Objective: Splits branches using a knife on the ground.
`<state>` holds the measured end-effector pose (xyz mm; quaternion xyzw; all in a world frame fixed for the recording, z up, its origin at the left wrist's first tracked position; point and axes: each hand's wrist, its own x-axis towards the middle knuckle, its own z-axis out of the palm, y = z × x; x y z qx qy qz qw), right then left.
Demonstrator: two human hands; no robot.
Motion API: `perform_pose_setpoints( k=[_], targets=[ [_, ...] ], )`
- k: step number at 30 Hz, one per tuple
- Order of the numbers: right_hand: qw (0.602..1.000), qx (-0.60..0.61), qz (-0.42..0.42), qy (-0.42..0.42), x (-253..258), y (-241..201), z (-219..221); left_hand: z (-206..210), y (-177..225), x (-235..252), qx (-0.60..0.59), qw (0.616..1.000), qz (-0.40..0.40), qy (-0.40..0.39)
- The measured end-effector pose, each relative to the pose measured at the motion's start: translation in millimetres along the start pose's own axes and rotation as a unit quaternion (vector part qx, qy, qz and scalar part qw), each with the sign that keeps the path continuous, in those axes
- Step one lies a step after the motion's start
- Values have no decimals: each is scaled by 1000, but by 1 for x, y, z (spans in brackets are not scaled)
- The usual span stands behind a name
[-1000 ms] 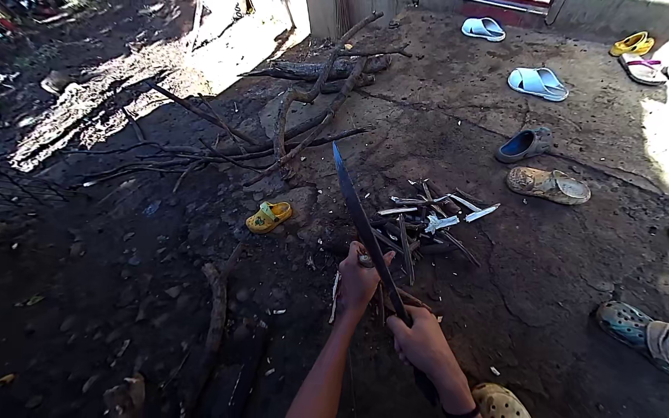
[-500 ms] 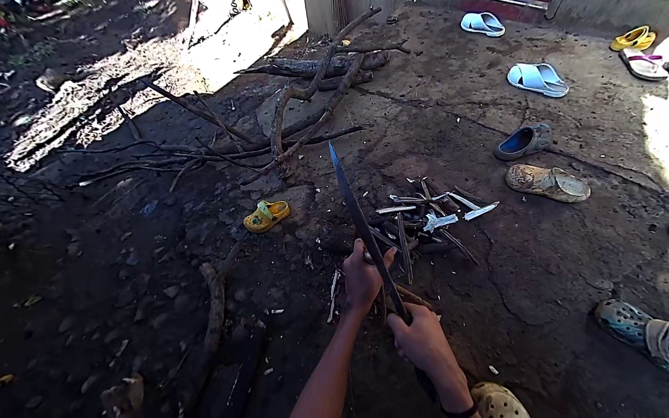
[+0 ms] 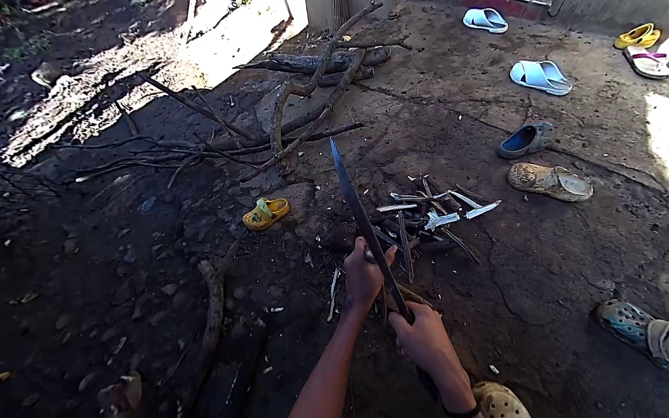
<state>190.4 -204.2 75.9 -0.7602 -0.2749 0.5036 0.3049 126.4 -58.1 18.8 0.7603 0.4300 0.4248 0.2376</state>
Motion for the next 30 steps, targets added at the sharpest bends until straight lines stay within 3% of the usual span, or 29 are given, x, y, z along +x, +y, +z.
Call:
perform_pose_setpoints(
  k=[6, 9, 14, 24, 30],
  targets=[
    [1000, -16, -2, 18, 0, 0, 3, 6, -9, -7, 30, 999, -8, 23],
    [999, -34, -13, 32, 0, 1, 4, 12, -7, -9, -73, 993, -89, -11],
    [997, -57, -15, 56, -1, 0, 5, 29, 1, -10, -251, 950, -182, -42],
    [988, -71, -56, 126, -15, 3, 0, 30, 11, -4, -155, 987, -5, 32],
    [994, -65, -14, 85, 3, 13, 11, 50, -3, -17, -165, 984, -41, 62]
  ],
)
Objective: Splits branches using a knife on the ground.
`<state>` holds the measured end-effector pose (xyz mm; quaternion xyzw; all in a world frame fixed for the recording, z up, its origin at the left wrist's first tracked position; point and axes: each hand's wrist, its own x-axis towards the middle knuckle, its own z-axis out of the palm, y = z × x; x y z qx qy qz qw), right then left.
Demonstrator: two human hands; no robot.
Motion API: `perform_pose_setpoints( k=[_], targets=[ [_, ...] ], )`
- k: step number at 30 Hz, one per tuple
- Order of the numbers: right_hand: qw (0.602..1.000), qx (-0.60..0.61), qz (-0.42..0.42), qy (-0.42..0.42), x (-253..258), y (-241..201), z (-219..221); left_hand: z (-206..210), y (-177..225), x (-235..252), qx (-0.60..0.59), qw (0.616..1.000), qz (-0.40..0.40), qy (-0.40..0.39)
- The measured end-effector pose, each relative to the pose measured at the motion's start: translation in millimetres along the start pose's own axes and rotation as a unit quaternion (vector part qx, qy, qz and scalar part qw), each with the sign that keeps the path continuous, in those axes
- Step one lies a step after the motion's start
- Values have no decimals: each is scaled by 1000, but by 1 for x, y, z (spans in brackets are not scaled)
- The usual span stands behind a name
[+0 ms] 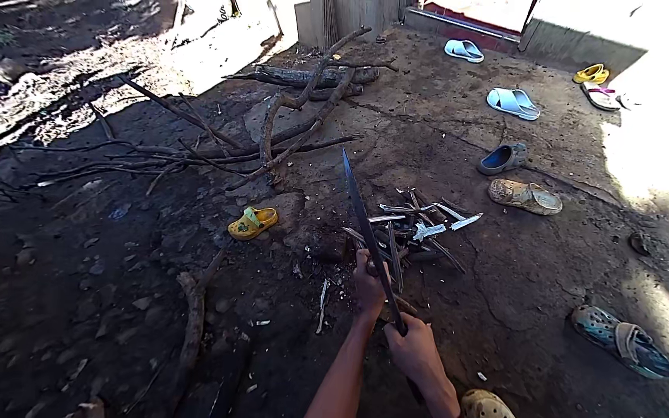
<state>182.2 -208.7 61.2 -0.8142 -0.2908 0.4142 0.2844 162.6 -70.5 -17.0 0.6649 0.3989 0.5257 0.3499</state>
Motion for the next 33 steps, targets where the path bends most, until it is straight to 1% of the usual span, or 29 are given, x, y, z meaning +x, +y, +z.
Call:
perform_pose_setpoints(
  k=[5, 6, 8, 10, 12, 15, 19, 21, 23, 24, 27, 31, 33],
  targets=[
    [999, -27, -31, 34, -15, -9, -14, -12, 14, 11, 18, 999, 51, -4],
    [998, -31, -34, 39, -17, -10, -13, -14, 16, 12, 18, 998, 52, -10],
    [999, -35, -8, 29, -14, -9, -5, -13, 4, 6, 6, 999, 35, -22],
    [999, -31, 24, -8, -7, -10, 3, -10, -12, 0, -12, 1000, 11, -9],
    [999, -37, 24, -17, -4, -12, 5, -8, -12, 2, -25, 1000, -7, 8],
    [999, -38, 16, -13, -8, -14, -1, -13, 0, 4, -25, 999, -25, -14],
    [999, -37, -21, 18, -20, -21, -12, -17, 23, 15, -49, 998, 21, -12],
    [999, -43, 2, 18, -19, -22, -11, -15, 16, 12, -40, 999, 10, -25],
    [999, -43, 32, 11, -7, -18, -5, -10, -2, 5, -27, 998, -19, -53],
    [998, -42, 32, 17, -3, -15, -3, -7, -3, 5, -16, 998, -28, -56],
    [999, -44, 16, 19, 0, -15, -12, -5, 8, 9, -10, 997, -45, -68],
    [998, -50, -28, 30, -13, -30, -29, -14, 32, 27, -44, 998, 3, -40],
    [998, -51, -24, 39, -17, -32, -27, -15, 34, 26, -44, 998, 4, -44]
  ],
)
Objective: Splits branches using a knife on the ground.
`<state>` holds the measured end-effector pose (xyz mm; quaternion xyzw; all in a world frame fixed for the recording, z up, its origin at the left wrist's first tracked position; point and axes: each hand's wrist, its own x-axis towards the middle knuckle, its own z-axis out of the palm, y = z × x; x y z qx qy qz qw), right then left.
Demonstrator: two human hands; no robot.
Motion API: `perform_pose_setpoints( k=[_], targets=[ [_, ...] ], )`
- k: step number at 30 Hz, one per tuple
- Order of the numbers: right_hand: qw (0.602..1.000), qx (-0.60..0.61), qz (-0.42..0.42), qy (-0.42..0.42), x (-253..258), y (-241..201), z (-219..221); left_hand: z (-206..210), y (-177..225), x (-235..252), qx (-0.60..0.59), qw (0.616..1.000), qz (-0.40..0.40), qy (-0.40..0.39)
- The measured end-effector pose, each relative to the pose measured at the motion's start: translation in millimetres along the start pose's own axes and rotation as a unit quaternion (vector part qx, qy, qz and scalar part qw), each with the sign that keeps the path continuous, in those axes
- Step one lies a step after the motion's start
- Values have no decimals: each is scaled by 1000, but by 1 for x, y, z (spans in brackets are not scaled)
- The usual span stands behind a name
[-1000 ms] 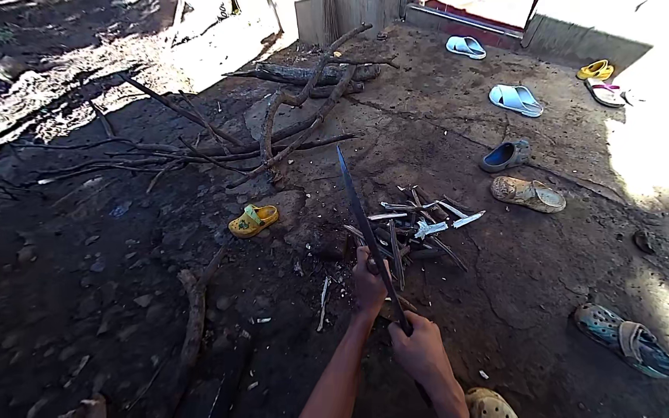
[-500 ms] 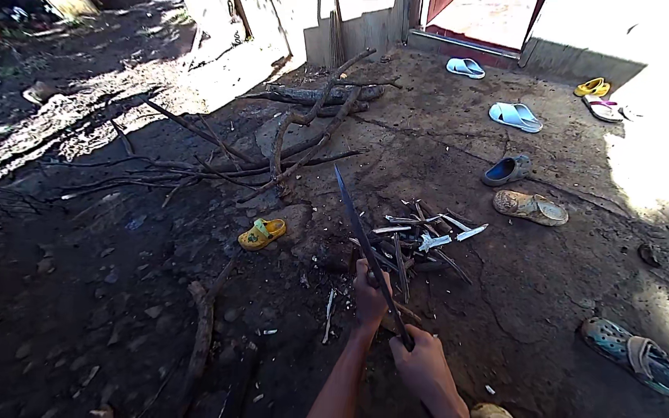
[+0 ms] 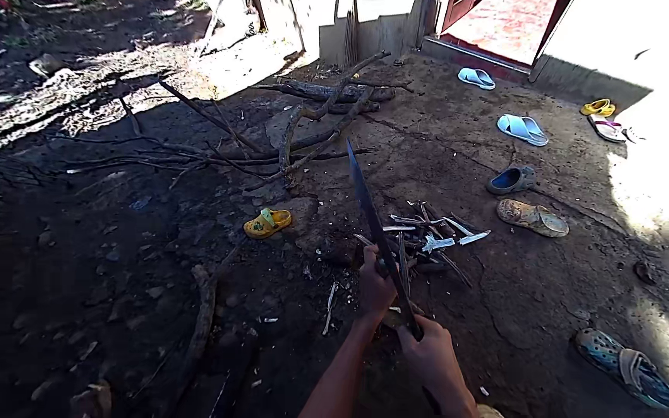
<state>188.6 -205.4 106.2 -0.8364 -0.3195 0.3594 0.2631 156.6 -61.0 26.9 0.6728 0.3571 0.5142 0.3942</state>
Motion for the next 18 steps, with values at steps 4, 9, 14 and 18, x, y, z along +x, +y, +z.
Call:
perform_pose_setpoints(
  k=[4, 9, 14, 18],
  targets=[
    [998, -21, 40, -40, 21, 5, 20, 7, -37, -16, 14, 996, -84, 14],
    [999, -24, 16, -36, 24, 6, 13, -3, -33, -10, -7, 991, -120, -50],
    [999, 42, -20, 3, 10, -5, -15, -48, -14, 3, -61, 969, -82, -226],
    [998, 57, -13, -1, 25, -1, -5, -113, -15, 25, 92, 979, 14, -182]
  ],
)
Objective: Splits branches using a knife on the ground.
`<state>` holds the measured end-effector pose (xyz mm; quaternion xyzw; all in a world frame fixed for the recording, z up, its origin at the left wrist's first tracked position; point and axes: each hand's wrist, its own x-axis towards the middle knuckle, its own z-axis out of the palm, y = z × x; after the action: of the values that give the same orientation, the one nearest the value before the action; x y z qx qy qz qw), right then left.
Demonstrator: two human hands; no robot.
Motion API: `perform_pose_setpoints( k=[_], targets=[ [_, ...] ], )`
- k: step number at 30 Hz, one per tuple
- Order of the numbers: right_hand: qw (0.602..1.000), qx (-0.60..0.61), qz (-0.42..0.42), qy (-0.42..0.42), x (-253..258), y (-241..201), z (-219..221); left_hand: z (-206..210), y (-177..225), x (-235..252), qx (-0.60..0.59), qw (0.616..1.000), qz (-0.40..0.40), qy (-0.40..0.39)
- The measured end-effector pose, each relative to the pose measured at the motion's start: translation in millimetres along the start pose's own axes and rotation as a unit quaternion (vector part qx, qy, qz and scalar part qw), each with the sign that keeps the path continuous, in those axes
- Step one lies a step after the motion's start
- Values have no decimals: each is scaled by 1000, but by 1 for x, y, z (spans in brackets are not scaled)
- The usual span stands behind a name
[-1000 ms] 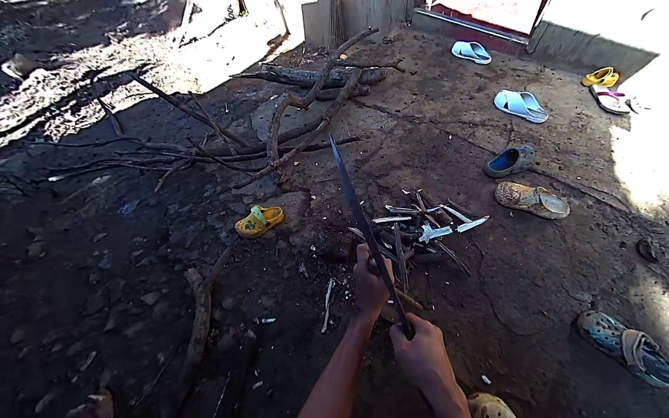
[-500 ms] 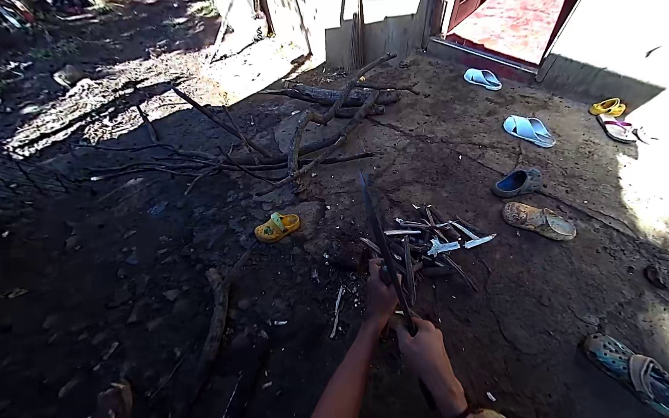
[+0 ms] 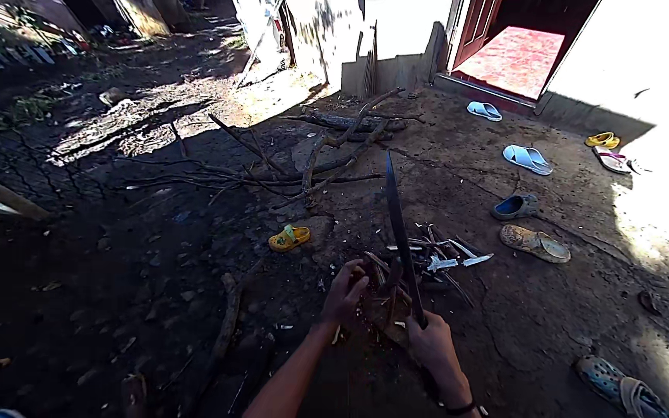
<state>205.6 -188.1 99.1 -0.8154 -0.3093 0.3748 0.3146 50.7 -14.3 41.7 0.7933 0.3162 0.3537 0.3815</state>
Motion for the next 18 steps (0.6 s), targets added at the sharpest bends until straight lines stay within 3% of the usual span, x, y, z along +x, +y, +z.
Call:
perform_pose_setpoints(
  k=[2, 6, 10, 12, 15, 18],
  targets=[
    [999, -38, 20, -28, 15, 15, 13, -49, -7, 13, 141, 988, -63, 21],
    [999, -35, -18, -16, -1, 1, 0, -175, -4, 60, 360, 924, -117, -56],
    [985, 70, -139, 71, -25, -19, -17, -267, 29, 74, 314, 922, -195, 110],
    [992, 26, -98, 68, -21, -17, -11, -299, 41, 71, 296, 906, -263, 147],
    [996, -84, 30, -12, 3, 10, 8, -331, 34, 52, 244, 877, -358, 208],
    [997, -70, 3, 14, -8, 8, -6, -344, 18, 31, 152, 846, -457, 230]
  ],
)
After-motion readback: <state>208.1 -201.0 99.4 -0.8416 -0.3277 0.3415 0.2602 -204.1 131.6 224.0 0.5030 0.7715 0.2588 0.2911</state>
